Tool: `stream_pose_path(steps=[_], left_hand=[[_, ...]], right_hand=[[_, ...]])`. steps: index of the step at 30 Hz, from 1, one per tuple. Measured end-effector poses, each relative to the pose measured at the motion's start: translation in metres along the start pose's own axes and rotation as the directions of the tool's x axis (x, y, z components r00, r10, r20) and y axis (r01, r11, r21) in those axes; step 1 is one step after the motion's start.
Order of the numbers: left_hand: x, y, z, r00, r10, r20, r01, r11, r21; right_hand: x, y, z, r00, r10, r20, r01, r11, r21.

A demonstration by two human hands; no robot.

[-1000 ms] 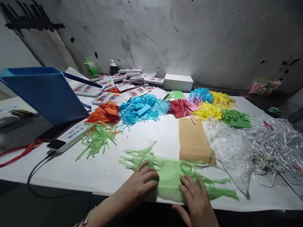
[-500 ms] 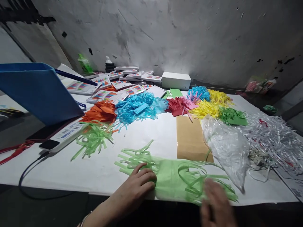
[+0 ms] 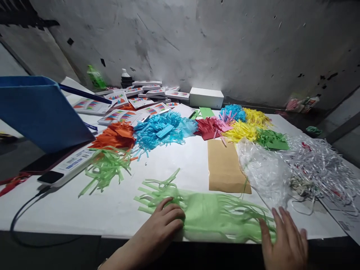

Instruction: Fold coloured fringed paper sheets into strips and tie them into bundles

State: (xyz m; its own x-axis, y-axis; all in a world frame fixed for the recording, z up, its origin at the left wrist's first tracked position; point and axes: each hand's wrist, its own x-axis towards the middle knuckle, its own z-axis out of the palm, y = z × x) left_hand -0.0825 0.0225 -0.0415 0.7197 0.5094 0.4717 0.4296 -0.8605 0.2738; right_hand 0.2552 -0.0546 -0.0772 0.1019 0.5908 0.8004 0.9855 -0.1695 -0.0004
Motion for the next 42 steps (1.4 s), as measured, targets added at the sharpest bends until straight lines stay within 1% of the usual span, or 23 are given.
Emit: stream_pose_path(steps=[1,2,3,4,5,6,7,10,11,13,14,15,17,19,22,25,27,29,32,37,39,41,42], left_hand=[[0.001,0.0,0.0,1.0,0.001,-0.002,-0.001,1.0,0.001],[0.001,0.0,0.0,1.0,-0.001,-0.002,0.001,1.0,0.0],[0.002,-0.001,0.0,1.0,-0.006,-0.001,0.006,1.0,-0.003],[0.001,-0.002,-0.002,1.0,-0.012,0.002,0.012,1.0,-0.007],[0.0,-0.002,-0.004,1.0,-0.02,0.008,0.02,1.0,-0.011],[-0.002,-0.002,-0.006,0.999,-0.032,0.018,0.033,0.999,-0.016],[-0.003,-0.001,-0.009,0.998,-0.05,0.027,0.051,0.998,-0.021],[-0.005,0.006,-0.016,0.994,-0.101,0.037,0.101,0.995,-0.01],[-0.005,0.011,-0.016,0.995,-0.091,0.043,0.091,0.996,0.002],[-0.002,0.019,-0.012,0.998,-0.032,0.062,0.031,0.999,0.015],[0.001,0.022,-0.008,0.998,0.001,0.065,-0.002,1.0,0.011],[0.002,0.024,-0.004,0.998,0.02,0.053,-0.02,1.0,0.0],[0.005,0.024,0.002,1.0,-0.002,-0.002,0.002,1.0,-0.026],[0.007,0.021,0.006,0.996,-0.073,-0.041,0.071,0.996,-0.053],[0.01,0.013,0.007,0.977,-0.211,-0.028,0.208,0.974,-0.085],[0.021,0.007,0.01,0.926,-0.375,0.041,0.375,0.927,0.021],[0.03,0.003,0.013,0.889,-0.453,0.069,0.444,0.889,0.114],[0.04,0.001,0.017,0.868,-0.49,0.076,0.475,0.865,0.162],[0.05,-0.001,0.021,0.85,-0.521,0.081,0.498,0.843,0.202],[0.056,0.001,0.021,0.827,-0.554,0.094,0.514,0.814,0.269],[0.057,0.002,0.021,0.824,-0.56,0.092,0.516,0.807,0.287],[0.058,0.003,0.021,0.824,-0.56,0.09,0.515,0.804,0.298],[0.059,0.003,0.022,0.824,-0.559,0.088,0.514,0.804,0.3]], right_hand=[[0.002,-0.009,-0.008,0.996,-0.091,-0.008,0.091,0.991,0.101],[0.004,-0.022,-0.014,0.975,-0.224,-0.003,0.219,0.952,0.214],[0.006,-0.037,-0.017,0.917,-0.398,0.03,0.367,0.871,0.325],[0.008,-0.052,-0.018,0.86,-0.508,0.048,0.452,0.802,0.391],[0.008,-0.064,-0.016,0.812,-0.582,0.048,0.504,0.74,0.445],[0.007,-0.072,-0.012,0.783,-0.621,0.04,0.528,0.698,0.483],[0.005,-0.077,-0.008,0.78,-0.625,0.019,0.531,0.677,0.51],[-0.003,-0.077,0.005,0.788,-0.612,-0.06,0.531,0.628,0.569],[-0.005,-0.075,0.007,0.784,-0.616,-0.078,0.541,0.615,0.574],[-0.009,-0.072,0.006,0.766,-0.635,-0.101,0.564,0.59,0.578],[-0.01,-0.072,0.004,0.77,-0.632,-0.089,0.553,0.59,0.589],[-0.01,-0.072,0.001,0.789,-0.611,-0.065,0.518,0.605,0.605],[-0.009,-0.073,-0.003,0.857,-0.515,0.018,0.384,0.662,0.644],[-0.006,-0.075,-0.004,0.902,-0.423,0.084,0.26,0.689,0.677],[0.004,-0.082,0.002,0.93,-0.344,0.133,0.164,0.71,0.685],[0.017,-0.095,0.007,0.952,-0.23,0.201,0.056,0.779,0.625],[0.024,-0.103,0.007,0.957,-0.171,0.236,0.01,0.829,0.56],[0.028,-0.109,0.007,0.96,-0.138,0.244,0.001,0.872,0.49],[0.025,-0.109,0.009,0.962,-0.137,0.237,0.024,0.905,0.425],[0.018,-0.103,0.014,0.958,-0.147,0.246,0.05,0.932,0.359],[0.02,-0.104,0.013,0.964,-0.117,0.239,0.033,0.945,0.326],[0.025,-0.105,0.009,0.983,-0.091,0.16,0.041,0.956,0.291],[0.026,-0.105,0.007,0.988,-0.101,0.113,0.063,0.953,0.296]])
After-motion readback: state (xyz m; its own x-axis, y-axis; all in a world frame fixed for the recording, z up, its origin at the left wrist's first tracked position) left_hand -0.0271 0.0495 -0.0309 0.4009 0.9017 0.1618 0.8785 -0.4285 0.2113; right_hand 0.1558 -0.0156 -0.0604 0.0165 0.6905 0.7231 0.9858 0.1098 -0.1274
